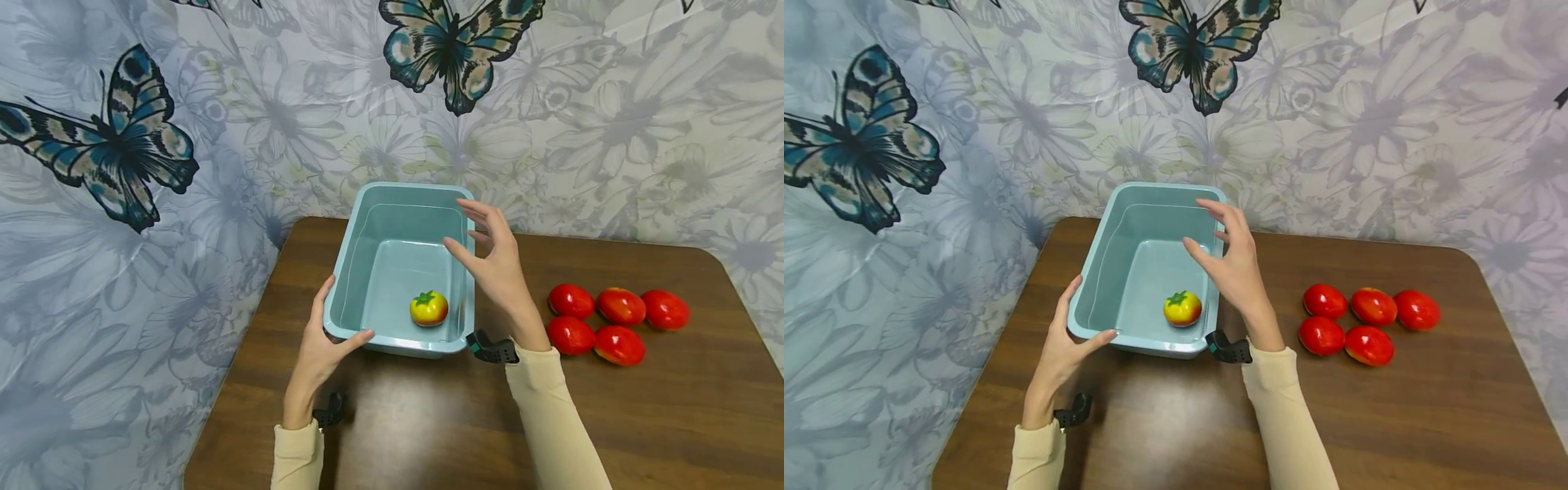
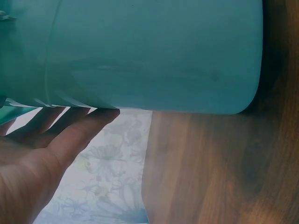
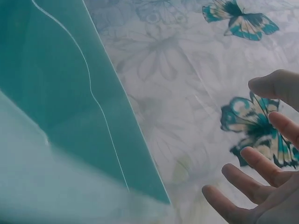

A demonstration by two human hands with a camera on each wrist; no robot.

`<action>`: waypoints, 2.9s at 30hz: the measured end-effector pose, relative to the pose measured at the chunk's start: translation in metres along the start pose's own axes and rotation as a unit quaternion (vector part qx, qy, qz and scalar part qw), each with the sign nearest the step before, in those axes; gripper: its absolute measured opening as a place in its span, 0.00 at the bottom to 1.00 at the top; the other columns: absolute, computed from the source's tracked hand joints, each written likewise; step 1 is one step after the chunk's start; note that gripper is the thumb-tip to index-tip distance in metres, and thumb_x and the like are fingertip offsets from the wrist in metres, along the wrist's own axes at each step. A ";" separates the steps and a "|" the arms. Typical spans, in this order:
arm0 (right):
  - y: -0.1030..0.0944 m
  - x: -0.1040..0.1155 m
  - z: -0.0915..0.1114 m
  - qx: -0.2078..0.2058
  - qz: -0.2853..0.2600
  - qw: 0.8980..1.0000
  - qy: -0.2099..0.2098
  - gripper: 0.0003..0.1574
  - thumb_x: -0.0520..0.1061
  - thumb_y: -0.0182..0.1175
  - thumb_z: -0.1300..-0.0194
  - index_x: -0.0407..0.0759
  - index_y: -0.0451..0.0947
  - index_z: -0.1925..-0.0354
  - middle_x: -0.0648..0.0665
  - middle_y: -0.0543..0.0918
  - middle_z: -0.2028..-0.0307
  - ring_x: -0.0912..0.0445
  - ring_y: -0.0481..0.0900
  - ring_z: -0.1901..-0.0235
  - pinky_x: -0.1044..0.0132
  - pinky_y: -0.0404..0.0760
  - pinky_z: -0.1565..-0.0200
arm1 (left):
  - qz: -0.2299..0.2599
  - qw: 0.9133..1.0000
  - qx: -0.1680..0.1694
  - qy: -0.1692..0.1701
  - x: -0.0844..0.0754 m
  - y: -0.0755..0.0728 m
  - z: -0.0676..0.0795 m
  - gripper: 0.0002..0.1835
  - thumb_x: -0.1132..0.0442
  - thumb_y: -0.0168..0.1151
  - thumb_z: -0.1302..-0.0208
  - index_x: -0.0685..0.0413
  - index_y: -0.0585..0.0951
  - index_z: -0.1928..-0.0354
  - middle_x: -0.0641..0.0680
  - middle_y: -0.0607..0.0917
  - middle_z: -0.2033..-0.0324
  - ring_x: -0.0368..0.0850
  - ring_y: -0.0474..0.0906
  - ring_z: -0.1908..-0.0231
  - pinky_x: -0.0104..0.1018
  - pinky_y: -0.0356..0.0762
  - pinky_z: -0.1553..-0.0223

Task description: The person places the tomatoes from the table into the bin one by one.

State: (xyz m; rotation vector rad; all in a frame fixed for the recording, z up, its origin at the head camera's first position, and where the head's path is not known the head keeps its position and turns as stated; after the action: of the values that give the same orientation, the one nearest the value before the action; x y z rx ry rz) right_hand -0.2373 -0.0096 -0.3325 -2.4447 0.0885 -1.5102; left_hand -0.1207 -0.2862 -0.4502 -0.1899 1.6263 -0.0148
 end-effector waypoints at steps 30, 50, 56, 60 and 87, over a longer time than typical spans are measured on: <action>-0.226 -0.166 0.180 -0.068 0.301 0.934 0.179 0.37 0.40 0.76 0.38 0.35 0.76 0.34 0.30 0.72 0.40 0.52 0.68 0.47 0.84 0.61 0.56 | -0.057 0.998 -0.014 -0.008 0.002 0.004 -0.005 0.58 0.63 0.80 0.45 0.31 0.55 0.18 0.52 0.63 0.23 0.56 0.65 0.31 0.60 0.64 0.33; -0.220 -0.178 0.178 -0.054 0.315 0.924 0.210 0.36 0.44 0.74 0.36 0.28 0.74 0.36 0.21 0.69 0.40 0.26 0.65 0.40 0.24 0.68 0.46 | -0.057 0.998 -0.015 -0.005 -0.001 0.002 -0.009 0.58 0.63 0.80 0.45 0.31 0.55 0.18 0.54 0.64 0.25 0.57 0.66 0.32 0.61 0.67 0.36; -0.220 -0.179 0.186 -0.053 0.322 0.919 0.220 0.37 0.45 0.75 0.37 0.28 0.74 0.36 0.21 0.68 0.41 0.26 0.66 0.42 0.25 0.68 0.47 | -0.059 0.998 -0.016 -0.013 0.004 0.004 -0.004 0.58 0.62 0.81 0.45 0.32 0.55 0.18 0.55 0.65 0.26 0.58 0.67 0.32 0.60 0.67 0.36; -0.220 -0.179 0.187 -0.057 0.322 0.920 0.218 0.37 0.46 0.75 0.37 0.28 0.74 0.37 0.21 0.69 0.41 0.26 0.65 0.41 0.25 0.67 0.46 | -0.050 0.999 -0.017 -0.011 0.005 0.004 -0.001 0.58 0.63 0.81 0.45 0.33 0.55 0.18 0.55 0.66 0.26 0.59 0.68 0.33 0.61 0.69 0.36; -0.166 -0.087 0.100 -0.191 0.101 0.963 0.163 0.37 0.35 0.77 0.40 0.44 0.80 0.33 0.60 0.76 0.47 0.65 0.77 0.49 0.83 0.77 0.55 | -0.044 0.999 -0.027 -0.006 0.000 0.003 0.005 0.58 0.64 0.80 0.45 0.34 0.55 0.18 0.57 0.66 0.26 0.60 0.68 0.33 0.60 0.71 0.39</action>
State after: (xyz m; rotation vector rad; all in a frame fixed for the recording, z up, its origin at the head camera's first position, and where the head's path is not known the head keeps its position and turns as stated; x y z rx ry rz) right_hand -0.2030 0.1863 -0.4079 -2.3300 0.7325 -1.9283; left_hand -0.1159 -0.2822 -0.4512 -0.3021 1.6057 -0.0362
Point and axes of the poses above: each hand's wrist, its own z-axis away from the middle knuckle, its own y-axis out of the palm, x = y × z, the point moved 8 cm from there along -z, towards the middle knuckle
